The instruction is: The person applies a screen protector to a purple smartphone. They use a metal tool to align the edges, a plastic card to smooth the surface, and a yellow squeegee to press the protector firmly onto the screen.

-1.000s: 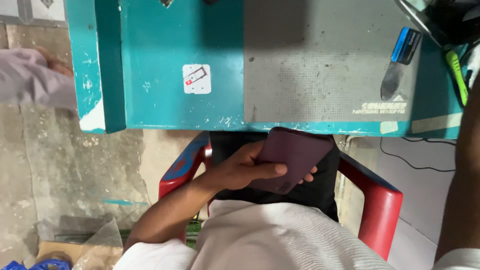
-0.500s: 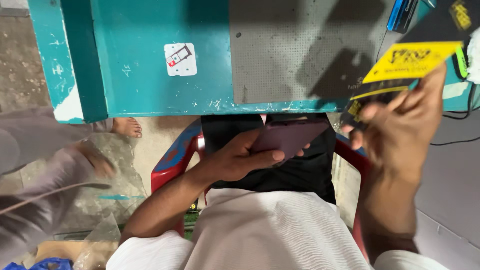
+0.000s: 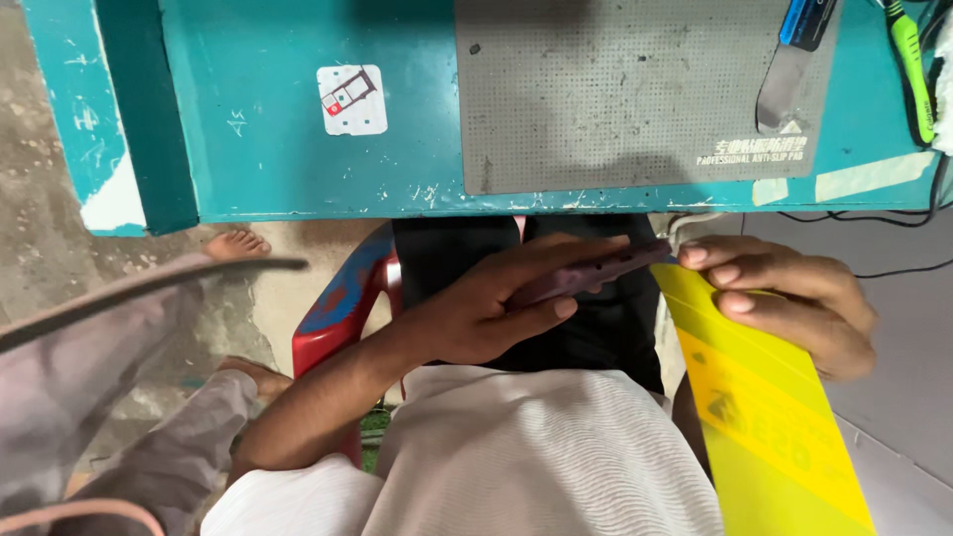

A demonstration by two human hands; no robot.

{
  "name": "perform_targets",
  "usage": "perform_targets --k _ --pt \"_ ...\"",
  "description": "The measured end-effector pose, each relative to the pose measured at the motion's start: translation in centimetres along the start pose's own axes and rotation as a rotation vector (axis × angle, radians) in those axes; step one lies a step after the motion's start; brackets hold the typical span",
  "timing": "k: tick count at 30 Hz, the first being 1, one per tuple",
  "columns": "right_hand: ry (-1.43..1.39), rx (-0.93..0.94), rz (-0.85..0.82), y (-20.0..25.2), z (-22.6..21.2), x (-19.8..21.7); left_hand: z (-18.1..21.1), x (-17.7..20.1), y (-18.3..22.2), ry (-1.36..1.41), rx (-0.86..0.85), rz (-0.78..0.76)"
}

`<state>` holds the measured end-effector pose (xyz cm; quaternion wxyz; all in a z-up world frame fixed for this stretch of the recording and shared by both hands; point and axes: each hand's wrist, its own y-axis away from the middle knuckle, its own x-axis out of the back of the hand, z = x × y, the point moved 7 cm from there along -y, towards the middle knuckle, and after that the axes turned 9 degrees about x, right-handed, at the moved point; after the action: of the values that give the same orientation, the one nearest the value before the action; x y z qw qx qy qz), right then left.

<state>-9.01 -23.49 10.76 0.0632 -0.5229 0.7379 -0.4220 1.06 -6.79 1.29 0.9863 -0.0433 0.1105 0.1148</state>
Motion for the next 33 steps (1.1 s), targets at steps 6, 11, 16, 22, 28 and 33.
perform_targets --k 6,11,16,22,28,33 --pt "0.017 0.012 0.176 0.9 0.1 -0.2 0.4 0.0 -0.2 -0.053 0.047 0.006" --pt "-0.011 -0.078 0.268 1.6 -0.3 -0.9 0.2 -0.1 -0.4 -0.083 0.091 -0.006" --pt "-0.076 -0.068 0.217 1.4 0.6 -0.4 0.3 -0.2 -0.4 -0.103 0.040 -0.002" --pt "-0.087 -0.047 0.302 3.0 2.5 0.2 -0.1 -0.2 -0.3 -0.103 0.055 -0.010" --pt "-0.056 -0.132 0.434 4.5 3.3 0.9 -0.7 -0.5 -0.2 0.064 0.117 -0.042" --pt "-0.065 -0.111 0.391 4.6 3.3 0.9 -0.1 -0.3 -0.1 0.025 0.087 -0.016"
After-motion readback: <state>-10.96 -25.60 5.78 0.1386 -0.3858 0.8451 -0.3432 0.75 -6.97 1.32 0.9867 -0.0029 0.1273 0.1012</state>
